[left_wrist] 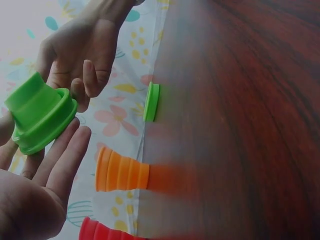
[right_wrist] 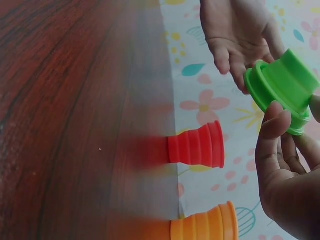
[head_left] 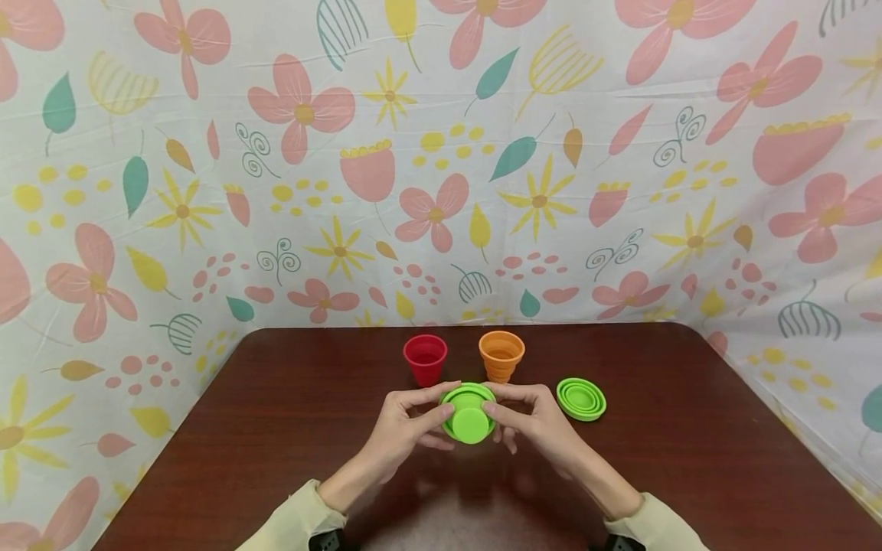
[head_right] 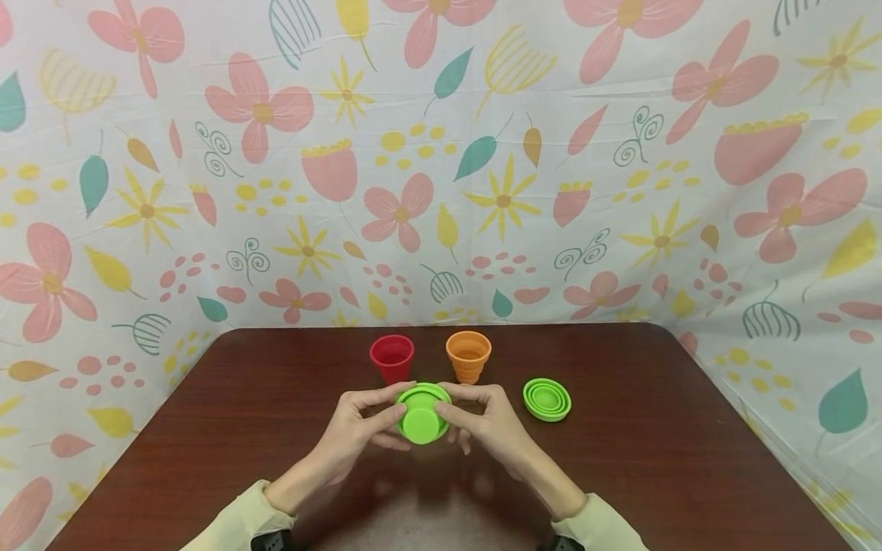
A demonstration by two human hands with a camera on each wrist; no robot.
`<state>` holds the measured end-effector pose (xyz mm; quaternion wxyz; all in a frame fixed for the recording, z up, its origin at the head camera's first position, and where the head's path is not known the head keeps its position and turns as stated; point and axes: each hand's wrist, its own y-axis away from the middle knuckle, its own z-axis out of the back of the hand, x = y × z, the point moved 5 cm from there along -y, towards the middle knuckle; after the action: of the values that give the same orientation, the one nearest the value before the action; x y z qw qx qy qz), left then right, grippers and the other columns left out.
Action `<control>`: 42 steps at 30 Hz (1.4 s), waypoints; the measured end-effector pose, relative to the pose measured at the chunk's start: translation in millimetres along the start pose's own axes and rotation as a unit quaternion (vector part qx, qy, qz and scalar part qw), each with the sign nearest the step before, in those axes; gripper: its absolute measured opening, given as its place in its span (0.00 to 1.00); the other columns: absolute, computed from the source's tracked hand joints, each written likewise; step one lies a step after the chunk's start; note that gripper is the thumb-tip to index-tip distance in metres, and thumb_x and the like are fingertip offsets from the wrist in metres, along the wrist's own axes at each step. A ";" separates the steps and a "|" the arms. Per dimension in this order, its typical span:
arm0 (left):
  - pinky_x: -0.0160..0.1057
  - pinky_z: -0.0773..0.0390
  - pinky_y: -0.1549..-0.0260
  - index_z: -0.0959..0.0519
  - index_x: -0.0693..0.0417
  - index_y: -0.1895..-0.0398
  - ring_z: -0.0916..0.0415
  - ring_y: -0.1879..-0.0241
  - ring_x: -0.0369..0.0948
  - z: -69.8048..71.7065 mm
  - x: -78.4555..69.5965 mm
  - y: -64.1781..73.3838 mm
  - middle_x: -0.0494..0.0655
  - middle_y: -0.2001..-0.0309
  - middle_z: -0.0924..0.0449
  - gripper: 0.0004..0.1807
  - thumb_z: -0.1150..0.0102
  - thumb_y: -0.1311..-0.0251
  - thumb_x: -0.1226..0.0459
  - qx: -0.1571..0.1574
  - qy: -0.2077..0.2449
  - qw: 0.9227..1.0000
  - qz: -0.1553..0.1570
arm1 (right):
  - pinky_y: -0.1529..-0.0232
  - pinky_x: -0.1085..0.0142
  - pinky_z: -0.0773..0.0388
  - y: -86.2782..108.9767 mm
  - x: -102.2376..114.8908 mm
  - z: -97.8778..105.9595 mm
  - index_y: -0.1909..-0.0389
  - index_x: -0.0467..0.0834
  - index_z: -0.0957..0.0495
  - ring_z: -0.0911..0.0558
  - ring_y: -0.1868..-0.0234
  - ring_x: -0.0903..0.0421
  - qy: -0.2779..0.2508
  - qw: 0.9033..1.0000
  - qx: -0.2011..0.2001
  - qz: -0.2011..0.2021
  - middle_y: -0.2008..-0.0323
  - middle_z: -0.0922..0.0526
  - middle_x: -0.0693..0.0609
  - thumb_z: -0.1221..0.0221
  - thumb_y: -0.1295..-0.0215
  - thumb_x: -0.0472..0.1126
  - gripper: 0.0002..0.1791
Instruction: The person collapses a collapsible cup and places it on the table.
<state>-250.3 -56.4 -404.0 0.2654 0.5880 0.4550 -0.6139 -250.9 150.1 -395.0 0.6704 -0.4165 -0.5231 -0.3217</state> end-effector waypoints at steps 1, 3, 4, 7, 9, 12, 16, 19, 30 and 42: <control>0.56 0.11 0.63 0.22 0.63 0.31 0.10 0.63 0.47 -0.1 -0.4 0.0 0.56 0.47 0.15 0.22 0.37 0.26 0.68 -0.002 0.000 1.000 -0.001 | 0.80 0.66 0.20 -0.1 -0.1 0.1 0.36 0.33 0.20 0.21 0.80 0.51 0.001 1.000 -0.002 -0.002 0.73 0.21 0.23 0.39 0.23 0.39 0.21; 0.55 0.11 0.64 0.21 0.63 0.32 0.10 0.64 0.47 -0.3 -0.9 -0.2 0.56 0.47 0.14 0.22 0.37 0.27 0.68 -0.005 0.001 1.000 -0.004 | 0.79 0.65 0.20 -0.2 -0.4 0.5 0.36 0.33 0.20 0.21 0.80 0.50 0.002 1.000 -0.006 -0.006 0.74 0.21 0.23 0.38 0.23 0.39 0.21; 0.55 0.11 0.64 0.21 0.63 0.32 0.10 0.65 0.47 -0.4 -1.1 -0.3 0.56 0.48 0.14 0.22 0.36 0.27 0.68 -0.006 0.000 1.000 -0.006 | 0.79 0.65 0.20 -0.4 -0.6 0.7 0.36 0.33 0.20 0.21 0.80 0.50 0.004 1.000 -0.009 -0.007 0.74 0.21 0.23 0.38 0.23 0.39 0.21; 0.57 0.11 0.65 0.20 0.64 0.34 0.10 0.65 0.47 -0.5 -1.4 -0.5 0.57 0.48 0.14 0.21 0.36 0.28 0.68 -0.010 -0.002 1.000 -0.012 | 0.79 0.65 0.19 -0.8 -1.0 0.9 0.38 0.34 0.18 0.20 0.80 0.48 0.005 1.000 -0.016 -0.006 0.74 0.20 0.24 0.37 0.25 0.39 0.19; 0.60 0.13 0.65 0.19 0.65 0.34 0.10 0.64 0.47 -0.8 -1.5 -0.3 0.58 0.46 0.15 0.21 0.35 0.28 0.69 -0.011 -0.003 1.000 -0.015 | 0.79 0.64 0.19 -1.1 -0.9 0.9 0.40 0.34 0.17 0.19 0.79 0.46 0.005 1.000 -0.019 -0.003 0.74 0.18 0.27 0.36 0.26 0.38 0.18; 0.65 0.15 0.65 0.19 0.66 0.36 0.10 0.64 0.47 -1.3 -2.0 -0.2 0.59 0.45 0.18 0.20 0.34 0.29 0.69 -0.014 -0.003 1.000 -0.021 | 0.79 0.64 0.19 -1.2 -0.2 0.8 0.42 0.35 0.16 0.19 0.79 0.42 0.004 1.000 -0.019 0.004 0.73 0.16 0.34 0.35 0.27 0.37 0.17; 0.68 0.16 0.65 0.18 0.68 0.38 0.10 0.62 0.47 -1.9 -3.1 -0.6 0.60 0.47 0.21 0.20 0.33 0.31 0.71 -0.013 -0.003 0.999 -0.030 | 0.79 0.62 0.18 -1.0 0.9 0.5 0.45 0.34 0.15 0.19 0.79 0.44 0.004 1.000 -0.015 0.013 0.70 0.14 0.41 0.34 0.28 0.35 0.15; 0.69 0.17 0.64 0.17 0.69 0.40 0.10 0.62 0.48 -1.6 -3.8 -0.9 0.61 0.49 0.22 0.20 0.31 0.33 0.72 -0.012 -0.005 0.999 -0.031 | 0.79 0.62 0.18 -1.2 1.7 -0.3 0.47 0.33 0.15 0.19 0.78 0.46 0.001 1.000 -0.011 0.019 0.68 0.13 0.42 0.33 0.29 0.34 0.14; 0.69 0.16 0.66 0.16 0.67 0.40 0.12 0.62 0.50 -0.2 -3.1 -2.0 0.59 0.54 0.23 0.19 0.32 0.34 0.74 -0.024 -0.023 0.999 -0.039 | 0.78 0.58 0.14 -2.1 0.7 -1.6 0.45 0.33 0.15 0.17 0.77 0.42 0.003 0.999 -0.015 0.028 0.66 0.13 0.41 0.34 0.29 0.34 0.15; 0.59 0.12 0.72 0.15 0.61 0.40 0.11 0.65 0.50 0.2 -4.7 -1.5 0.61 0.53 0.22 0.17 0.34 0.29 0.71 -0.049 -0.044 0.996 -0.054 | 0.72 0.49 0.11 -0.3 -0.8 -2.7 0.30 0.29 0.28 0.14 0.71 0.46 -0.050 0.997 0.026 0.045 0.66 0.17 0.30 0.39 0.26 0.30 0.26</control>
<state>-250.8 -56.9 -399.2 0.2795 0.5215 0.5035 -0.6295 -250.1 147.6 -396.0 0.6681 -0.4373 -0.5446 -0.2565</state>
